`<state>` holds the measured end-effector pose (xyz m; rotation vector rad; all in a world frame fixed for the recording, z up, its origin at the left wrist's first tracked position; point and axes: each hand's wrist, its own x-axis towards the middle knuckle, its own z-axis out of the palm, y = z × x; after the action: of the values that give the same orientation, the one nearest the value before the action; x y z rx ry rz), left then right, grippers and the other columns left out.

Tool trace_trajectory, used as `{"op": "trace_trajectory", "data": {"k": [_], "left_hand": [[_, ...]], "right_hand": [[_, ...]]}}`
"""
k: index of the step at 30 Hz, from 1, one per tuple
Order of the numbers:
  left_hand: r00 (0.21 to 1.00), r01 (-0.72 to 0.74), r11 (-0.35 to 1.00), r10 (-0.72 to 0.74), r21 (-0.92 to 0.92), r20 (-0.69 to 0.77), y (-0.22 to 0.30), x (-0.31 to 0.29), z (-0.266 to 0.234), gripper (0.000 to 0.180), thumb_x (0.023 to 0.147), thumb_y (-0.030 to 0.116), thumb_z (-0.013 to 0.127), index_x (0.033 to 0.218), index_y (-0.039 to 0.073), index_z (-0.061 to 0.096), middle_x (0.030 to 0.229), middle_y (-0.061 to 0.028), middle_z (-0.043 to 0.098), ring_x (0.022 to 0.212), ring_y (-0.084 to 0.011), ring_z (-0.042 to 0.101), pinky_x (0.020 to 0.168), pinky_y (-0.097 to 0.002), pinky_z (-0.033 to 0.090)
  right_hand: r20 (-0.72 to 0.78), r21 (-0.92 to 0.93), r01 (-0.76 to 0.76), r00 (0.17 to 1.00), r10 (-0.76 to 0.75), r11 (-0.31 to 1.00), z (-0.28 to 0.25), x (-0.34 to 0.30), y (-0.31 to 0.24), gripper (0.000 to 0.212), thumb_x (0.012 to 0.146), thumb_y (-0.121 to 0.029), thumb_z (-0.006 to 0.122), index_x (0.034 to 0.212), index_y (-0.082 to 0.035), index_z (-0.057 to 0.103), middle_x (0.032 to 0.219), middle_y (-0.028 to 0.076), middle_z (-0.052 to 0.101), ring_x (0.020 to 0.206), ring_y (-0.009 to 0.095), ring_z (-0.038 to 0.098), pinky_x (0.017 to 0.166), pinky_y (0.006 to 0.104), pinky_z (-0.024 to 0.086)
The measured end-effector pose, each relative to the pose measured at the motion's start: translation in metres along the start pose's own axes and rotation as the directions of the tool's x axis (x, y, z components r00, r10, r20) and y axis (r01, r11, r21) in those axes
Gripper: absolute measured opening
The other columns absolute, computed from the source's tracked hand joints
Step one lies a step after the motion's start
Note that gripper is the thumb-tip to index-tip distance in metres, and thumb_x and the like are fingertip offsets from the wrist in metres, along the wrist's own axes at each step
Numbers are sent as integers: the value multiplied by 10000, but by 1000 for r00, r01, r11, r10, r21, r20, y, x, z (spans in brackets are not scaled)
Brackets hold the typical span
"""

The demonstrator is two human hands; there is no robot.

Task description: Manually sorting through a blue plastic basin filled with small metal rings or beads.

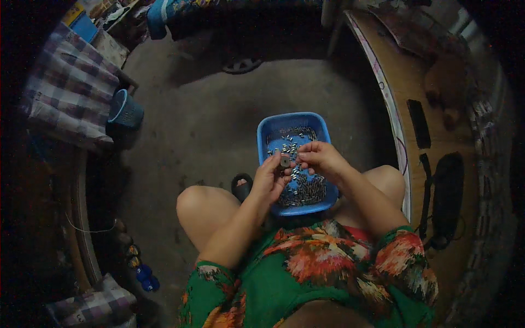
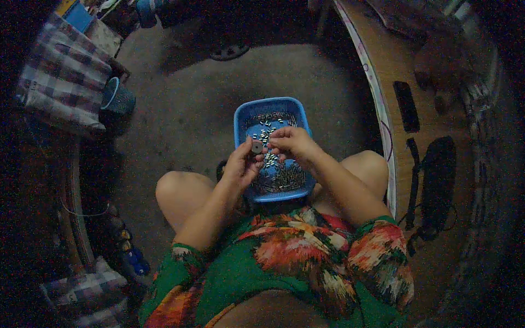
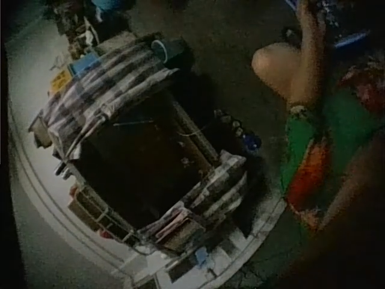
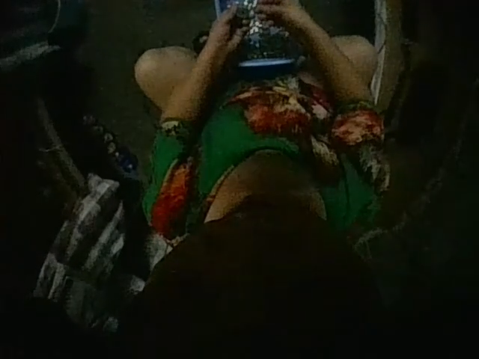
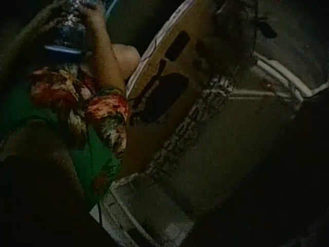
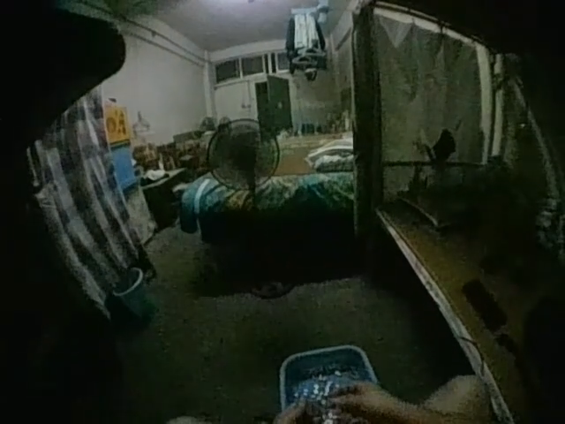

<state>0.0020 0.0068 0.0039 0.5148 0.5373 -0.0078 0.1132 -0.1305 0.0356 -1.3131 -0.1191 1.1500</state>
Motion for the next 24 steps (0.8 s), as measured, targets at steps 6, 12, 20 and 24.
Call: {"op": "trace_trajectory", "data": {"k": [6, 12, 20, 24], "left_hand": [[1000, 22, 999, -22, 30, -17, -2, 2, -4, 301, 857, 329, 470, 908, 34, 500, 757, -82, 558, 571, -115, 481, 481, -211, 394], [999, 39, 997, -41, 60, 33, -5, 8, -11, 259, 851, 321, 488, 877, 63, 492, 747, -48, 572, 594, -100, 498, 490, -218, 404], [998, 35, 995, -39, 88, 41, -3, 0, -2, 256, 851, 311, 491, 863, 57, 524, 736, -50, 569, 581, -98, 502, 489, -215, 423], [998, 54, 996, -57, 69, 34, -2, -2, 1, 258, 849, 308, 497, 883, 54, 532, 729, -50, 566, 580, -95, 510, 485, -209, 435]], "right_hand": [[86, -133, -45, 995, 56, 990, 4, 3, 0, 146, 813, -133, 533, 885, -8, 550, 770, 36, 568, 639, 77, 507, 511, 190, 426], [129, -82, 32, 991, -21, 996, 1, 7, 6, 199, 820, -94, 517, 985, 13, 548, 784, 44, 572, 660, 82, 516, 530, 185, 424], [29, -206, 49, 999, -44, 977, 3, 5, 8, 157, 781, -158, 586, 888, -44, 567, 736, 5, 576, 598, 61, 492, 487, 171, 361], [69, -281, 114, 993, -98, 953, 6, 4, 9, 161, 764, -190, 608, 868, -71, 577, 720, -10, 579, 587, 44, 475, 479, 169, 331]]}}
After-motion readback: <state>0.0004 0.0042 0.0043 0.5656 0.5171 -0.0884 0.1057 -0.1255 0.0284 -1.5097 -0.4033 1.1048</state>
